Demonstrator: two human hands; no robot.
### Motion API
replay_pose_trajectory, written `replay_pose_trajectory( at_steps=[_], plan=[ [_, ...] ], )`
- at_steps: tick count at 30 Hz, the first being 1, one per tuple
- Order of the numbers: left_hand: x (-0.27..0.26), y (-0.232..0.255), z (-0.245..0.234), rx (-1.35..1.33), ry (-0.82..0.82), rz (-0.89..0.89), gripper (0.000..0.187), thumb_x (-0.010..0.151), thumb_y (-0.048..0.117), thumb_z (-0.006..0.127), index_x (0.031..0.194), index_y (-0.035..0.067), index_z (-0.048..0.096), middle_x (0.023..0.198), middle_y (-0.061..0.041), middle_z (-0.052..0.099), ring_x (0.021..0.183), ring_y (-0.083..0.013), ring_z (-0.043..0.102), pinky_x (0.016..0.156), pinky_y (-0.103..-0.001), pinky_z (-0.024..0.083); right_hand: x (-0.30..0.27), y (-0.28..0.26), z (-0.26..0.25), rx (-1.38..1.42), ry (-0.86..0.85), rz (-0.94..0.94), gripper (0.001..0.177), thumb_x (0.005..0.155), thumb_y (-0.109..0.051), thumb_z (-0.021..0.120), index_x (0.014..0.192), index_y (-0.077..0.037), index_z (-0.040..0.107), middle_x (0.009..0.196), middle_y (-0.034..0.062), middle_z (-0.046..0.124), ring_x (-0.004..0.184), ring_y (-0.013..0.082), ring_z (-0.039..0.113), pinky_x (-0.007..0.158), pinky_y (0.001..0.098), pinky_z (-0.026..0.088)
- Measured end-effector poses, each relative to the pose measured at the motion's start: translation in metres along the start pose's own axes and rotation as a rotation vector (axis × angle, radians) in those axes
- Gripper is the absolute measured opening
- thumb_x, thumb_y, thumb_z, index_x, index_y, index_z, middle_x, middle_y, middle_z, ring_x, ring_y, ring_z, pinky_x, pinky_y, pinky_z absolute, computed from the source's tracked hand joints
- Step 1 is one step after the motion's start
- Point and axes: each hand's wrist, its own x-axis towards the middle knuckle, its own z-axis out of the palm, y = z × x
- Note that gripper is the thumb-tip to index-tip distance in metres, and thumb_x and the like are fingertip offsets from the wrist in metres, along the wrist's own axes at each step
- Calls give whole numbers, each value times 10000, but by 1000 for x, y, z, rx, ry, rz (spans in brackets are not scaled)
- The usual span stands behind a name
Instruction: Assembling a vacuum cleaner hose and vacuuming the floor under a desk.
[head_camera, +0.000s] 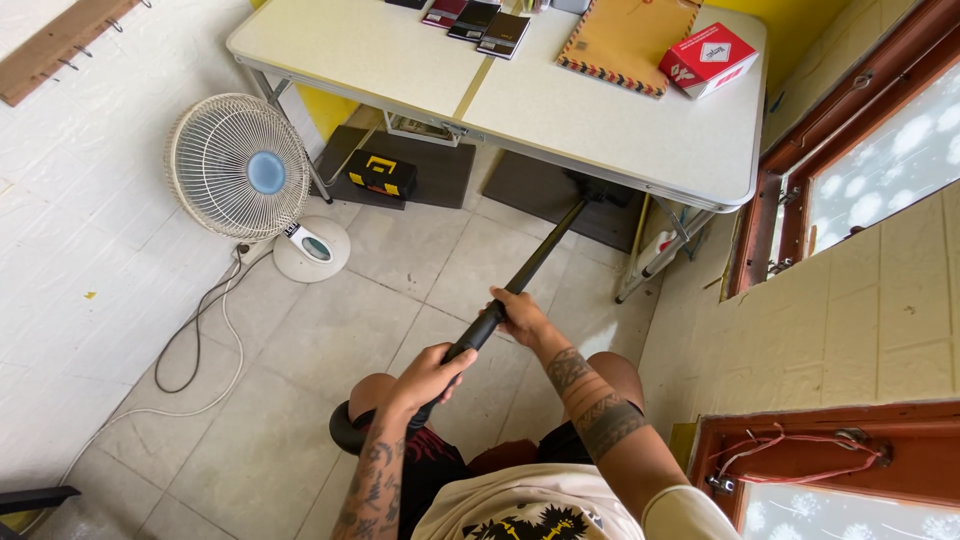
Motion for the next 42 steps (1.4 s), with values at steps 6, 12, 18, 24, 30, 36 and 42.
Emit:
replay_pose_trajectory(
  at_steps=[6,12,18,24,30,36,42],
  plan=[
    [-72,29,-41,472,209,-30,519,688,376,942,945,3,689,655,-9,609,533,-93,571,511,-298,480,-34,21,71,87,9,-4,339,987,-278,633,1064,34,523,904,128,661,838,249,751,596,332,613],
    [-110,42,-57,308,370,-24,464,741,361,861,1049,32,751,671,-31,676,567,-102,651,566,-273,537,-36,37,103,130,-89,-15,360,985,-291,639,1076,29,503,896,112,665,832,241,755,602,340,587],
    [-82,47,-44,319,342,-1,433,755,355,847,1034,41,741,664,-11,670,544,-100,647,529,-283,522,-21,18,81,98,-46,26,313,970,-287,619,1065,-6,518,887,141,693,796,254,737,595,343,573],
    [-10,41,1,268,254,57,421,794,366,841,986,24,688,647,-47,645,529,-110,606,490,-288,482,27,2,9,180,75,12,295,976,-265,634,1105,-15,544,909,66,638,806,239,724,675,368,639],
    [45,-1,24,-63,-7,90,371,873,313,788,1028,-5,679,735,2,646,554,-90,580,506,-262,492,33,6,-37,299,206,-5,272,967,-266,630,1118,-51,558,921,109,660,767,243,678,662,391,612],
    [13,31,-9,89,44,77,409,890,379,751,1085,23,700,724,19,639,548,-66,576,499,-246,490,23,-13,-11,295,-17,43,288,935,-278,660,1068,-49,545,914,88,675,796,255,731,687,378,648],
    [-62,59,-42,216,260,117,462,802,363,818,1097,30,690,672,25,654,514,-75,583,468,-247,482,4,8,56,58,-19,-24,342,919,-408,713,925,-81,616,754,27,624,625,151,602,534,280,535]
  ],
)
